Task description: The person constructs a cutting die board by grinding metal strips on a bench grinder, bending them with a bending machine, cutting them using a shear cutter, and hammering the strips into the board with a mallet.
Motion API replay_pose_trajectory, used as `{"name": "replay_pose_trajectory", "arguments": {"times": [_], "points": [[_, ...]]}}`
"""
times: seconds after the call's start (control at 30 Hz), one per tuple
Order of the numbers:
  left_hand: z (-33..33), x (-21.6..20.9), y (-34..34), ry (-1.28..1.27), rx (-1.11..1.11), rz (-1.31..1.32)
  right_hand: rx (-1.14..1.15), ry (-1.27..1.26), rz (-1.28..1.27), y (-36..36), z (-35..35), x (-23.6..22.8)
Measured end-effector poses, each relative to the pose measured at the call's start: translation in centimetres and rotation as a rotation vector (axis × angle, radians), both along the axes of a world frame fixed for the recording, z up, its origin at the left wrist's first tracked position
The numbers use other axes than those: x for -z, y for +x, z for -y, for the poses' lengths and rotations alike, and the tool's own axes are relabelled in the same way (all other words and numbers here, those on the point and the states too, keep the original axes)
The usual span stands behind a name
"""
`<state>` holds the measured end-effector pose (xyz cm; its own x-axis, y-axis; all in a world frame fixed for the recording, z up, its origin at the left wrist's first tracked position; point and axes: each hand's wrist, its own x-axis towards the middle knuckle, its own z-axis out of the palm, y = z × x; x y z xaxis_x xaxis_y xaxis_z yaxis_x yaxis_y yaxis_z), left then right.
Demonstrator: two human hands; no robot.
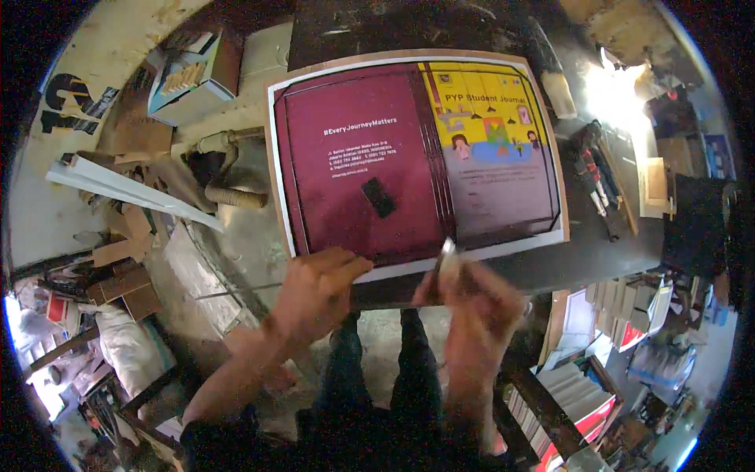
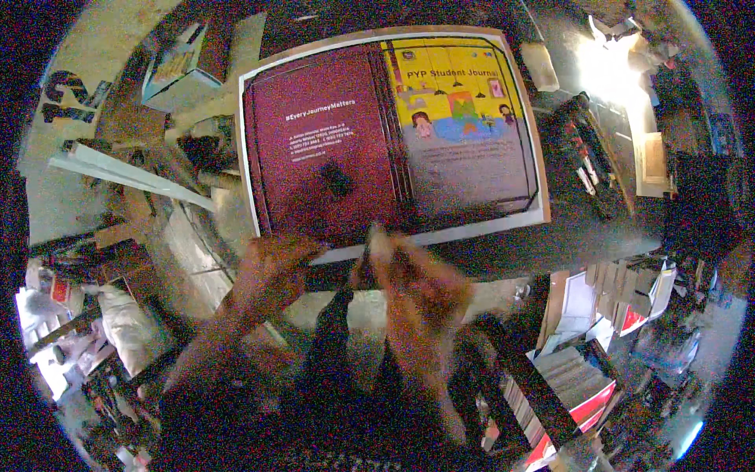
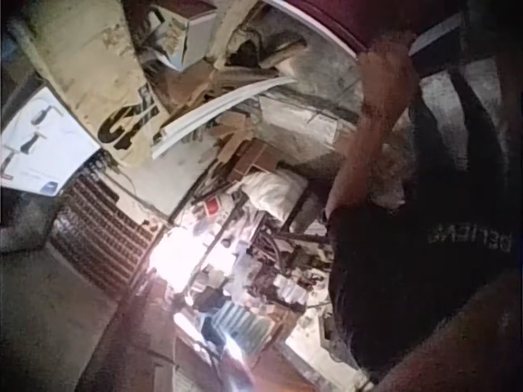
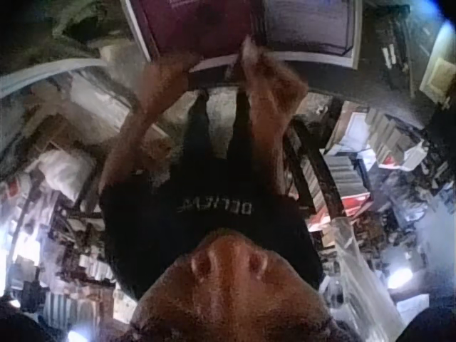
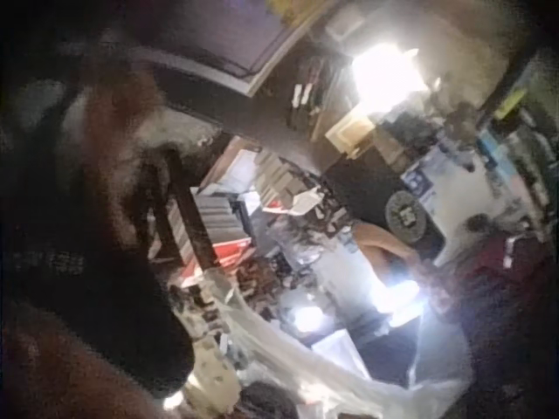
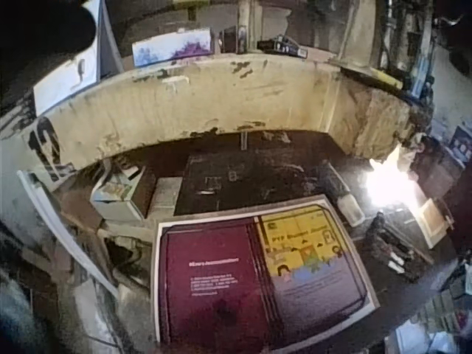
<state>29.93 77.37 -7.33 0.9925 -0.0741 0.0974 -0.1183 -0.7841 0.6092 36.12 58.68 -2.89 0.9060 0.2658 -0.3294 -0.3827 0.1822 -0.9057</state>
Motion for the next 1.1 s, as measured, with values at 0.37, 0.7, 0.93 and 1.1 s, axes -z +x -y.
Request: {"name": "replay_pose_trajectory", "arguments": {"times": [0.37, 0.7, 0.93, 1.1], "points": [[-5.2, -12.9, -5.5, -0.427, -0.322, -0.325, -0.484, -0.866, 0.552, 3.4, 6.9, -12.1], [-8.0, -21.7, -26.9, -0.650, -0.532, 0.098, -0.689, 0.389, -0.038, -5.5, -12.4, -13.8], [-2.3, -23.7, -41.2, -0.121, -1.531, 0.304, -1.269, 0.341, -0.011, -20.7, -26.9, -15.6], [2.6, -20.6, -48.7, 0.061, -2.262, 0.457, -1.735, 0.161, 0.076, -34.9, -32.5, -18.0]]}}
